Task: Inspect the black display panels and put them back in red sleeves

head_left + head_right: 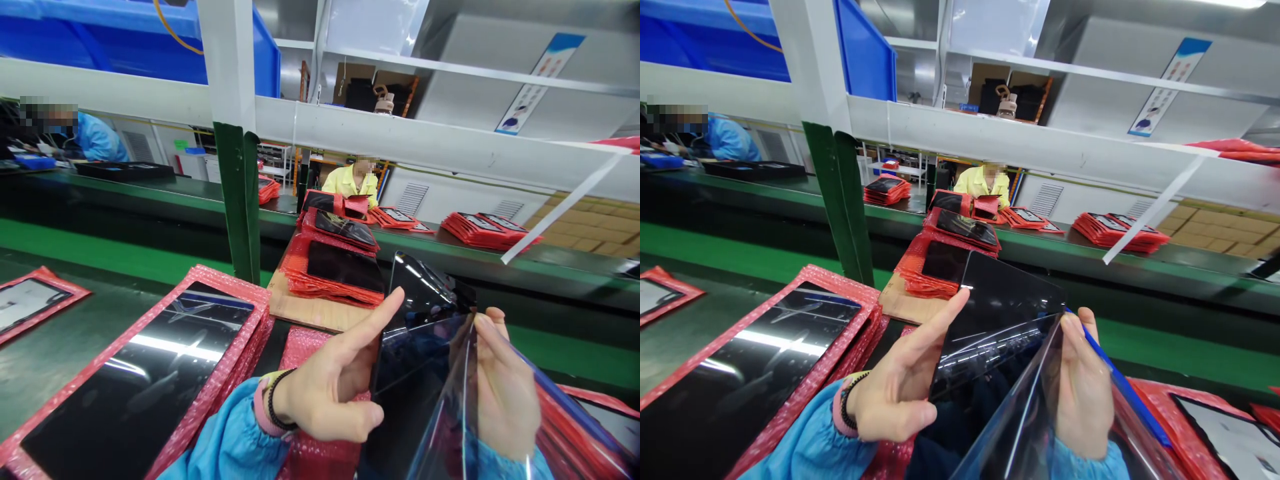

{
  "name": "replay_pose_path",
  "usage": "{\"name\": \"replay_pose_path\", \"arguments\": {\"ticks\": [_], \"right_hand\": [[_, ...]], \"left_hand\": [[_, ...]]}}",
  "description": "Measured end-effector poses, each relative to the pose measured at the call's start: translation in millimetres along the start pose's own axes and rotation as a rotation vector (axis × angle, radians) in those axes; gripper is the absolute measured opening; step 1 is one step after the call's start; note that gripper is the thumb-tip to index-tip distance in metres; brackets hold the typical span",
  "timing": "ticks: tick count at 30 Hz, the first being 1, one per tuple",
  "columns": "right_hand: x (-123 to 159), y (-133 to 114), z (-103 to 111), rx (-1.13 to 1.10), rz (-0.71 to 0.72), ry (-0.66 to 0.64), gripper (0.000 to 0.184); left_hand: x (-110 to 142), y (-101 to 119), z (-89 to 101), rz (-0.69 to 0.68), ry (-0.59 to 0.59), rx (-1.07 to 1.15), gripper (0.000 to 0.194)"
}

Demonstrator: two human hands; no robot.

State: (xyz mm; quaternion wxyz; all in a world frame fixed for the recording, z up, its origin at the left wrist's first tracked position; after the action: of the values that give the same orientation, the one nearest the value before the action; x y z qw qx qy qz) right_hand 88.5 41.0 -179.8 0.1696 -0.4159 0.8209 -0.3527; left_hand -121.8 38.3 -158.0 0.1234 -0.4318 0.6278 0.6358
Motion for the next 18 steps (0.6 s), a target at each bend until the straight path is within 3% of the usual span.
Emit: {"name": "replay_pose_path", "arguments": {"ticks": [5, 9, 12, 18], "right_hand": [[2.7, -0.7, -1.6, 0.001, -0.008, 0.004, 0.037], [1.9, 1.6, -1.3, 0.007, -0.03, 0.023, 0.036], [-0.8, 2.6, 0.3, 0.017, -0.026, 0.014, 0.038], [-3.3, 2.4, 1.8, 0.018, -0.014, -0.005, 0.039]], "left_hand": [[0.6, 0.0, 7.2, 0.091, 0.008, 0.042, 0.065], [-0.4, -0.8, 11.1, 0.063, 0.019, 0.11, 0.055], [-2.7, -1.3, 9.4, 0.051, -0.005, 0.206, 0.06], [-5.6, 1.7, 5.5, 0.087, -0.028, 0.195, 0.071]]}}
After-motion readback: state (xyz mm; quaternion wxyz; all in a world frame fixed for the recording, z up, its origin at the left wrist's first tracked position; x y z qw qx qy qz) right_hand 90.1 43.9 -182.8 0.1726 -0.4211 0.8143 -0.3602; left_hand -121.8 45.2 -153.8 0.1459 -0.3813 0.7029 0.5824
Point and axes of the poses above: each hand's wrist, its own x-axis away from the middle knuckle, its own z-axis out of the back of the hand, y = z × x, the point moved 5 cm from there along -x, towards the middle knuckle, and after that the axes turned 10 degrees about -y, right-handed, at the moved point
